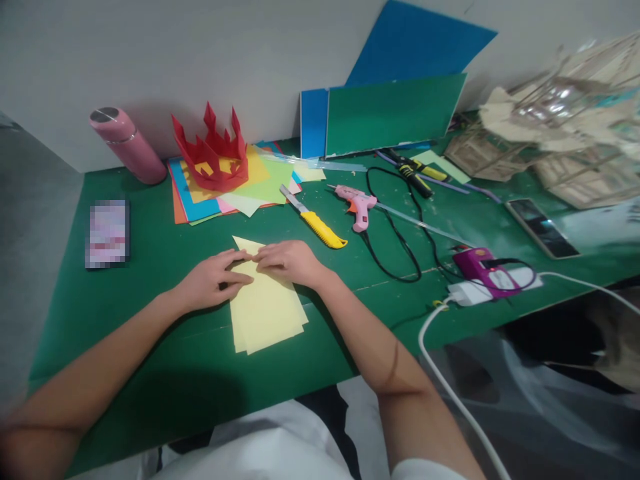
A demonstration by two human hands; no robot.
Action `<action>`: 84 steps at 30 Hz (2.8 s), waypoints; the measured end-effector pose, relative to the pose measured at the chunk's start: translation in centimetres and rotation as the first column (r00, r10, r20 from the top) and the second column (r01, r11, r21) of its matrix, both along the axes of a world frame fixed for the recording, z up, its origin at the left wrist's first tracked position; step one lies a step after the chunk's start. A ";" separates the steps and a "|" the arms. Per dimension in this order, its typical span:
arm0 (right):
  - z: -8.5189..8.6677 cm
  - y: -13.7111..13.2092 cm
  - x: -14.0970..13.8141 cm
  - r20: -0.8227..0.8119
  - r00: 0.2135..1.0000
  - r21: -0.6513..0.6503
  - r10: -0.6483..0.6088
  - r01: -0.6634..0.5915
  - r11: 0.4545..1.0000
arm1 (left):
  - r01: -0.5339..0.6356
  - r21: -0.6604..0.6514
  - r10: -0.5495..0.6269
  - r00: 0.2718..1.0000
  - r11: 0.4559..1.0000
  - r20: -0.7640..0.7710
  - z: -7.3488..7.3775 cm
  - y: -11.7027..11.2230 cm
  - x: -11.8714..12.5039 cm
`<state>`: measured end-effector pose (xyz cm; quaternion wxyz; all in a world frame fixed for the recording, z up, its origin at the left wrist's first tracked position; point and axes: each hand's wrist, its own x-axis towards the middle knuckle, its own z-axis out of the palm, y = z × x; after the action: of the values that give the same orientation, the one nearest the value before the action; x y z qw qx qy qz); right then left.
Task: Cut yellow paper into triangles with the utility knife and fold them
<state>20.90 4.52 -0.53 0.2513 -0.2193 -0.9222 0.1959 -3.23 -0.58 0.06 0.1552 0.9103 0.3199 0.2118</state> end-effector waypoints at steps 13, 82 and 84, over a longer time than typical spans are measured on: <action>-0.1 -0.3 0.0 0.012 1.000 0.080 -0.010 0.009 0.997 | -0.037 -0.030 0.036 0.999 0.999 -0.036 0.0 -0.2 0.2; 2.4 0.7 -4.4 0.468 0.878 -0.018 -0.100 0.122 0.992 | -0.191 0.031 0.193 0.977 0.981 -0.092 0.1 0.0 0.9; 2.2 0.3 -4.0 0.472 0.873 0.005 -0.124 0.138 0.990 | -0.188 0.030 0.190 0.977 0.982 -0.096 0.1 0.1 0.8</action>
<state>16.92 4.83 1.71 0.0294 -0.3259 -0.9356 0.1325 -2.41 -0.47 0.11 0.1090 0.8867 0.4101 0.1837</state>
